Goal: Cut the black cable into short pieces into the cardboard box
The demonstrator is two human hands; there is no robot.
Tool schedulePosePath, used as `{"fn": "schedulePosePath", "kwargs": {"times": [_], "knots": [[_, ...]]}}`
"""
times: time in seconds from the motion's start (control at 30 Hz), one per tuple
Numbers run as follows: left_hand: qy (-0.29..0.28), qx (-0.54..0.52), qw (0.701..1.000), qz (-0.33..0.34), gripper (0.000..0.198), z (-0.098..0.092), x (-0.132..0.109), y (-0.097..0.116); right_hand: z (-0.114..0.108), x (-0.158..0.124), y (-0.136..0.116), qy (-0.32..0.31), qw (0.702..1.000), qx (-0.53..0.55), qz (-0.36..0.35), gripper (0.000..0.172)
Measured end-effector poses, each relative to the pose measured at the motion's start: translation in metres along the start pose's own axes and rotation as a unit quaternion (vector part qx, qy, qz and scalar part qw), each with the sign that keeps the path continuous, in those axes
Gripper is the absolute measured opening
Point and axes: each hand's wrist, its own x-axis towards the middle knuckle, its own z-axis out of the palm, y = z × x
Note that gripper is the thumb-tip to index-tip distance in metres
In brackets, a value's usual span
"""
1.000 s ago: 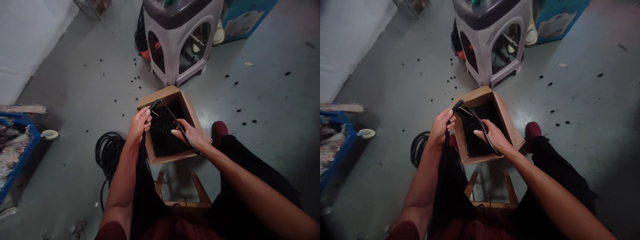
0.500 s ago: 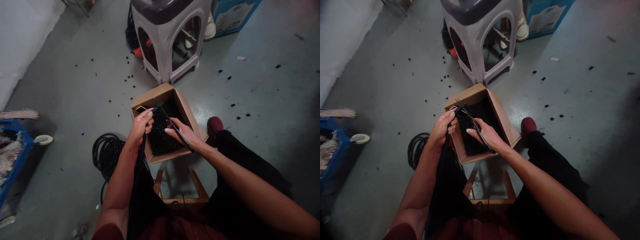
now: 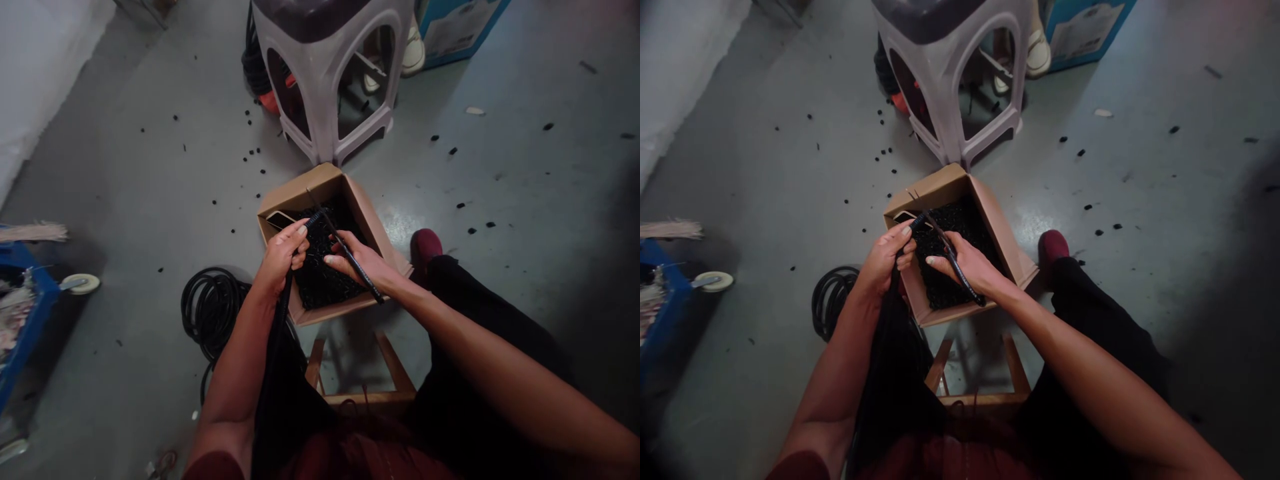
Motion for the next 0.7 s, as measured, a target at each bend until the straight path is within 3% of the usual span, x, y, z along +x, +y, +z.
{"fn": "schedulePosePath", "kwargs": {"times": [0.33,0.7], "knots": [[0.007,0.032,0.999,0.002,0.054,-0.0020,0.0005,-0.0009,0.0001,0.0036,0.0043,0.039,0.998,-0.041,-0.013,0.041],[0.015,0.054,0.998,-0.001,0.054,-0.0022,0.0000,-0.0045,0.0016,0.0017,0.0033,0.027,0.998,-0.062,0.018,0.037]]}}
